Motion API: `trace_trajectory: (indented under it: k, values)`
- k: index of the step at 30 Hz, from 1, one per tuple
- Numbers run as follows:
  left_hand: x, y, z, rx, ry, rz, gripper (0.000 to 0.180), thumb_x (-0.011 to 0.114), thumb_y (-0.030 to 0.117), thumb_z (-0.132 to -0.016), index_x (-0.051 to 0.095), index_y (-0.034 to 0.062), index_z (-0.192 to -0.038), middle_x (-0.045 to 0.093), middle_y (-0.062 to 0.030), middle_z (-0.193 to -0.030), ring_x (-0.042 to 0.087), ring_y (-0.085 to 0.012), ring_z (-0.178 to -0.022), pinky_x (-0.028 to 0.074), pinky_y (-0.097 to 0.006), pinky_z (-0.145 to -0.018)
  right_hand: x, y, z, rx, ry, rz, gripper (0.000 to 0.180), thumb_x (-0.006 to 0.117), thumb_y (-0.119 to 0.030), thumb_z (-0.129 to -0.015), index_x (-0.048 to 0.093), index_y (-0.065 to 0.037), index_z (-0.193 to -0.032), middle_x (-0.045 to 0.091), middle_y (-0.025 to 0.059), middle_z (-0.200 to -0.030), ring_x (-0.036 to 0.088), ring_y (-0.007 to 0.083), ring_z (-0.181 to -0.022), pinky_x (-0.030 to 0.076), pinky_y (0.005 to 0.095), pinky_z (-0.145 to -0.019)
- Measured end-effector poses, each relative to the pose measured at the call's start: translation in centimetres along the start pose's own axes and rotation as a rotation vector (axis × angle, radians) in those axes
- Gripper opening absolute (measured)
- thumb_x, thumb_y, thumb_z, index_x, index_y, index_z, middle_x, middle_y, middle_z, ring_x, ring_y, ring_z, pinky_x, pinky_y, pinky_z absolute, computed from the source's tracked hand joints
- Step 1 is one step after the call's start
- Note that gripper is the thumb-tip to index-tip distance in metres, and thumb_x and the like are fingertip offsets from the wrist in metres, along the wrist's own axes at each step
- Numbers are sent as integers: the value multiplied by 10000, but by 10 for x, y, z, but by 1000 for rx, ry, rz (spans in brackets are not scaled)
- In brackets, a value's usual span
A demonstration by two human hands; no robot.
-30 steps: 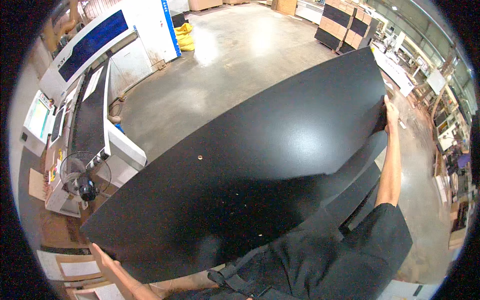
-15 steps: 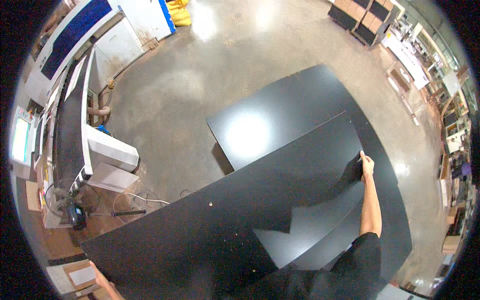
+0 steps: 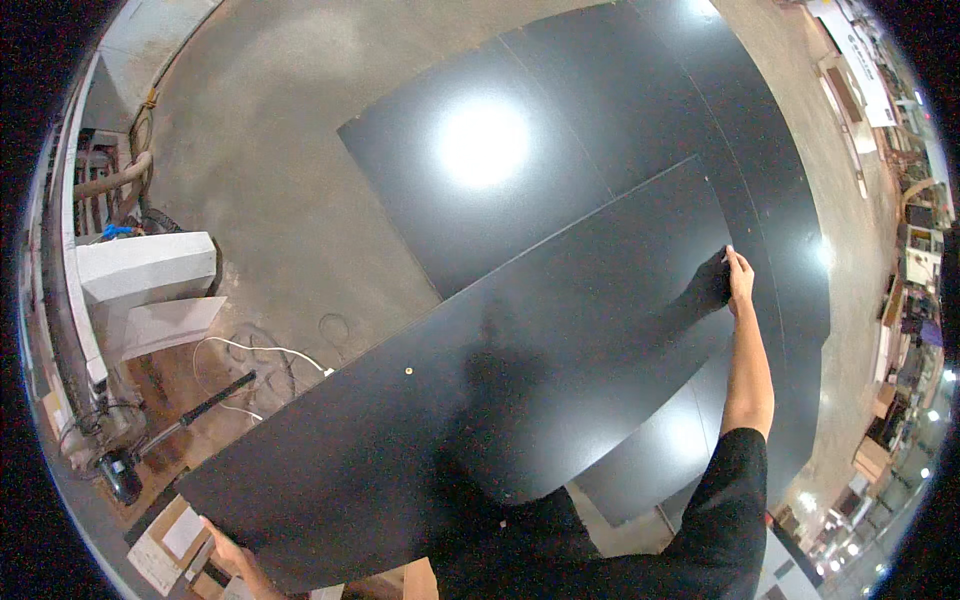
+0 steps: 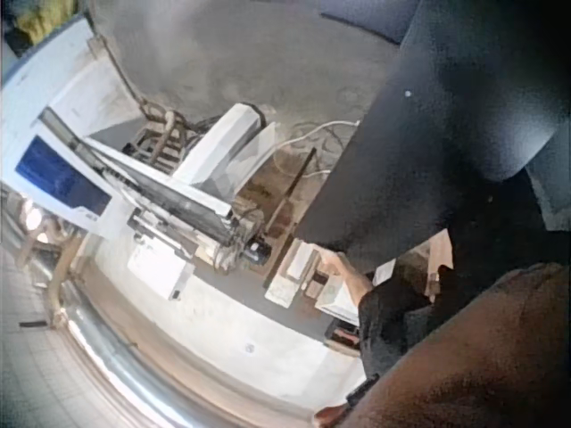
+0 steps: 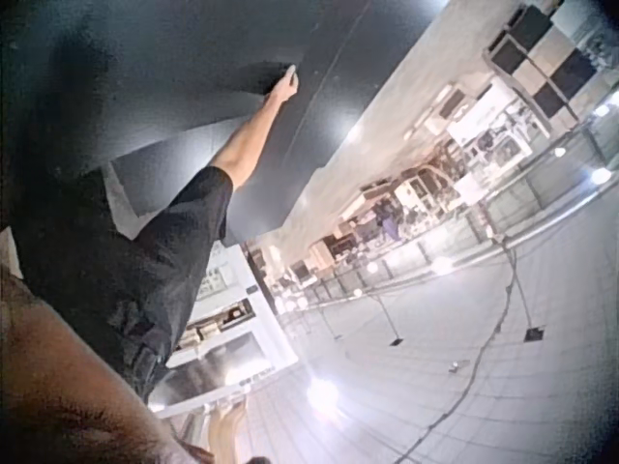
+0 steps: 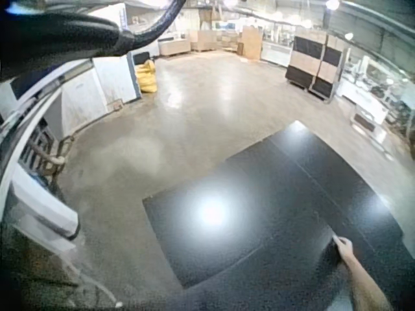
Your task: The person moves black panels onto an industrial processing machine for alignment and then uses a yellow hand tool to scrape the edges of a panel.
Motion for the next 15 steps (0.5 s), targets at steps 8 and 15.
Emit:
trace_trajectory:
  k: [8,15]
  values:
    - [-18,11,-30,-68,-27,-91,971,561,766,-871,603,-98,-1312,640,-168,-1306,651,-307,-1056,503,-416,-966,18,9,3,19,-11,81,457,701,-412,-939,710,-21,-1176,670,60,-1090,604,163,-1037,455,301,-921]
    - [-61,-23,-57,-98,-62,-31,874,584,688,-911,602,-85,-1319,631,-189,-1319,652,-302,-1105,510,-418,-988,-27,1,103,-507,524,826,735,783,-447,-777,588,-25,-1346,536,288,-1400,503,441,-1304,377,490,-1124]
Point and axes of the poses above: each hand's wrist, its own z-axis away from the middle knuckle, its own x-axis out of the palm, y = z × x, the point moved 8 cm from there along -z, towards the middle knuckle
